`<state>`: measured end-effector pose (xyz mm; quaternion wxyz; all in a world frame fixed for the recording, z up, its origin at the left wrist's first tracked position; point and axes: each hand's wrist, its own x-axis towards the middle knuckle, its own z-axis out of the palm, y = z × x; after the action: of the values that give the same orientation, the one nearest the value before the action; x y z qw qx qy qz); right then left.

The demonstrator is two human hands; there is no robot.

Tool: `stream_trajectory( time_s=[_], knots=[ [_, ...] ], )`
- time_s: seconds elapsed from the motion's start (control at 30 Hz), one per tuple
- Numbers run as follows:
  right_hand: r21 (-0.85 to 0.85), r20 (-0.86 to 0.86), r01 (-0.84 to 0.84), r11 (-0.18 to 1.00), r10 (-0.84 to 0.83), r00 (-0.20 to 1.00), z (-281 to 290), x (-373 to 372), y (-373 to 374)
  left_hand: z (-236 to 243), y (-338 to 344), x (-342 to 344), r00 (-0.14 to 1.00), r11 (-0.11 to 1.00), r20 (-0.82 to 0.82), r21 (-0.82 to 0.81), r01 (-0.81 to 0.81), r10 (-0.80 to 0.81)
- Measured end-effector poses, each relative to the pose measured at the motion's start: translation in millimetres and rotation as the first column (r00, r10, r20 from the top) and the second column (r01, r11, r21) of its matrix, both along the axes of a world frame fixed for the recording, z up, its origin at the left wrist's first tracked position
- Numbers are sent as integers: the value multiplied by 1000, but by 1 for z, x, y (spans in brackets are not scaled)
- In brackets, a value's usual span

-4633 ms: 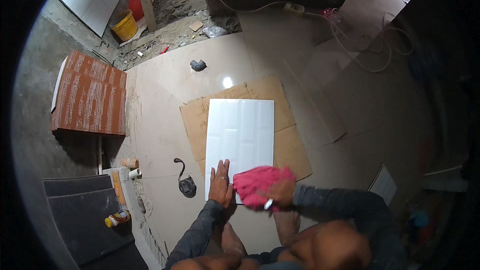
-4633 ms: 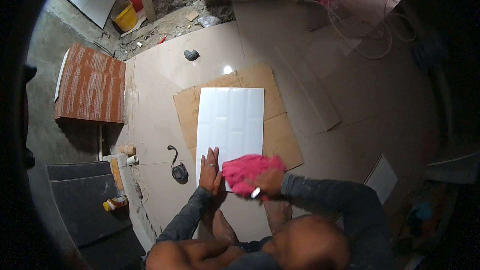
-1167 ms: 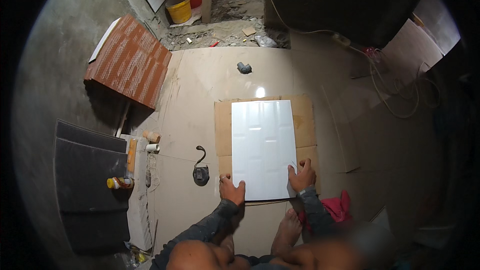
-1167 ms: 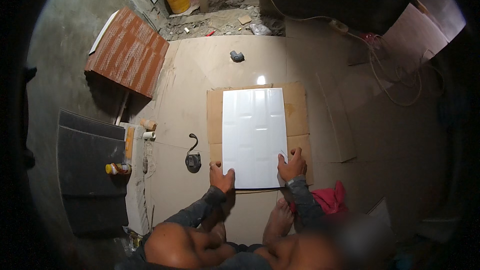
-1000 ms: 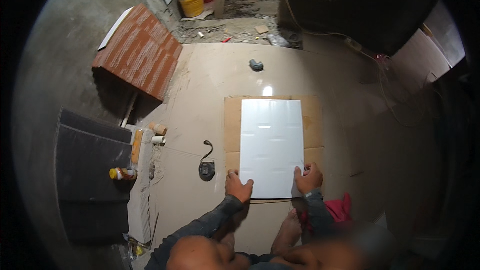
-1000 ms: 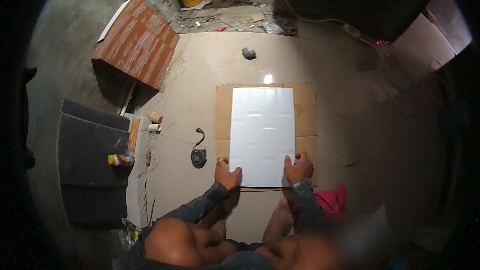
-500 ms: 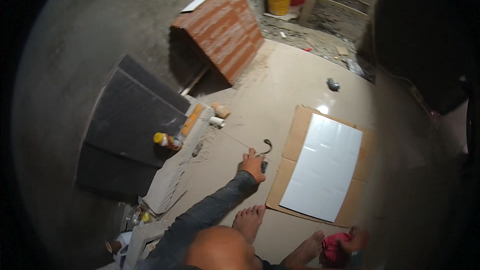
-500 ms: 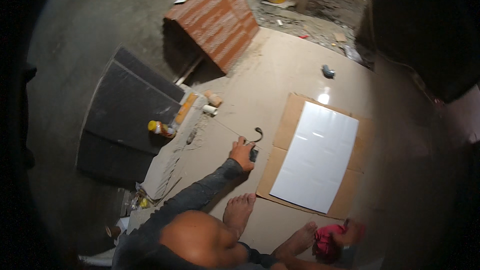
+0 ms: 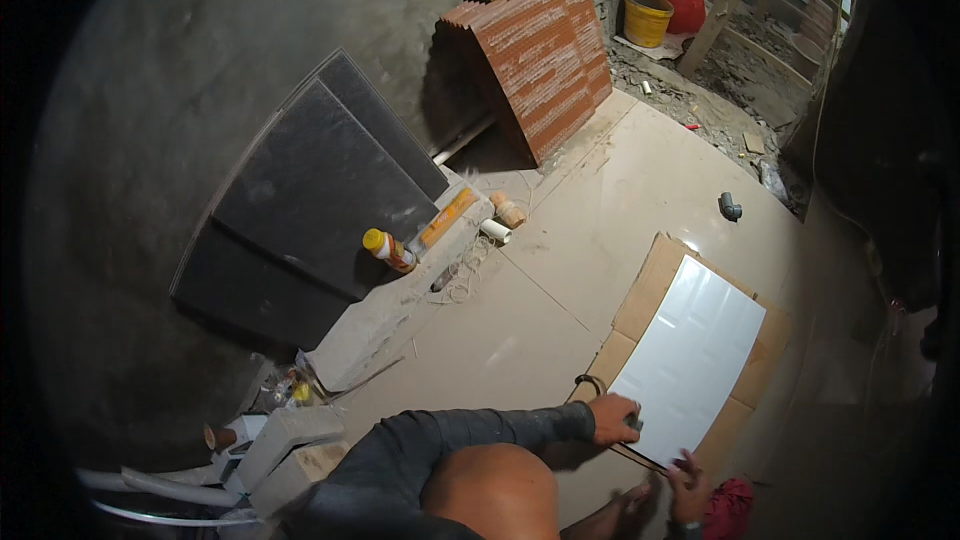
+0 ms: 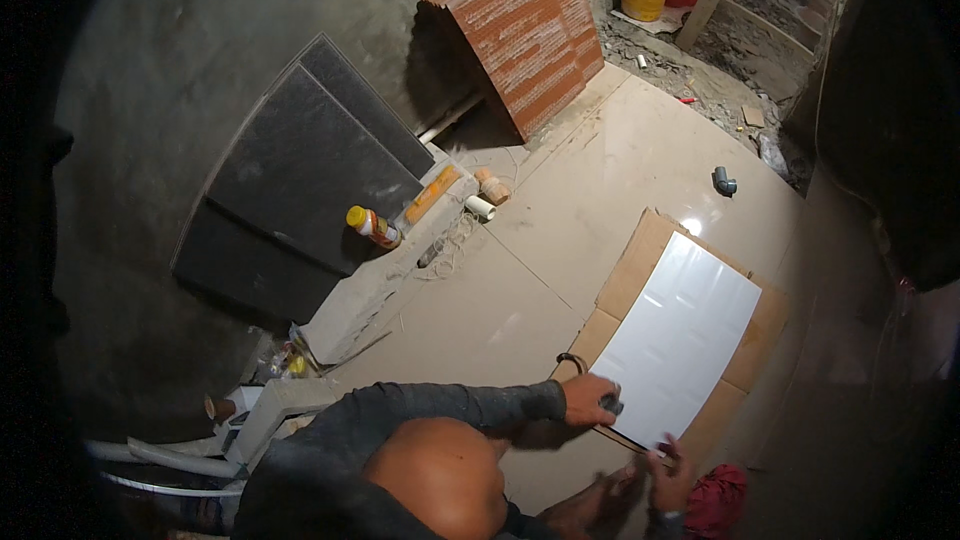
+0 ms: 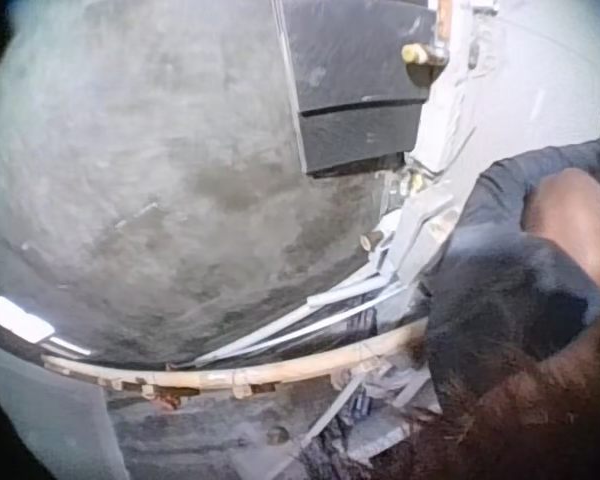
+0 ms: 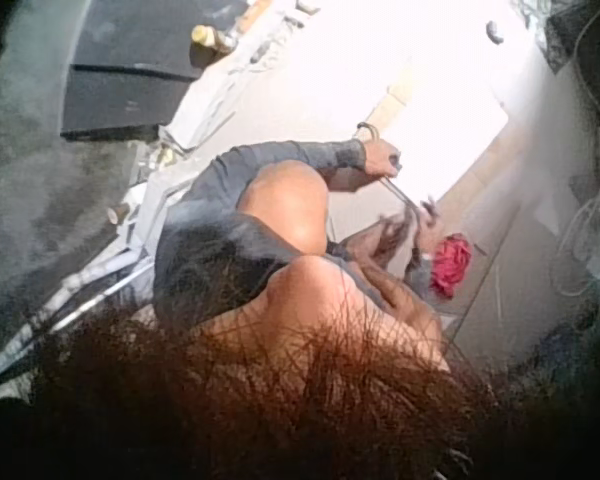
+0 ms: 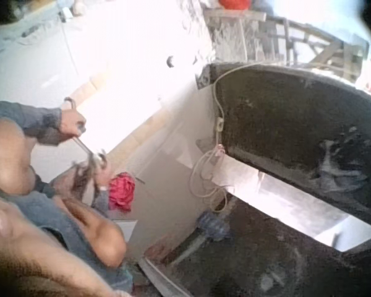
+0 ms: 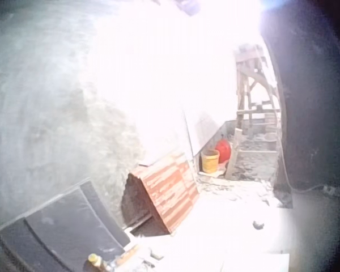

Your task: The person measures and marks a white tile with a tape measure and marker, then uses a utility knife to score and cut the tile into strips. The person wipes the tile with a pink cloth and repeats the process on another tile.

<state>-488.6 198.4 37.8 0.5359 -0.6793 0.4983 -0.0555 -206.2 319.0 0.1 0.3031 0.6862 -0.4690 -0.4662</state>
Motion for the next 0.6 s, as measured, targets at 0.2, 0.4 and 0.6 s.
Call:
stream_trajectory(
  time_s=[0.2, 0.4, 0.6],
  knots=[
    [435, 131, -76, 897, 20, 991, -26, 45, 28, 8, 7, -28, 962, 966, 106, -20, 257, -253],
    [497, 230, -72, 865, -51, 972, -36, 44, 40, 16, 9, -18, 948, 949, 42, 12, 316, -317],
    [636, 352, -61, 769, -219, 910, -22, 18, 6, 26, 2, 17, 916, 930, -208, 64, 363, -343]
  ],
)
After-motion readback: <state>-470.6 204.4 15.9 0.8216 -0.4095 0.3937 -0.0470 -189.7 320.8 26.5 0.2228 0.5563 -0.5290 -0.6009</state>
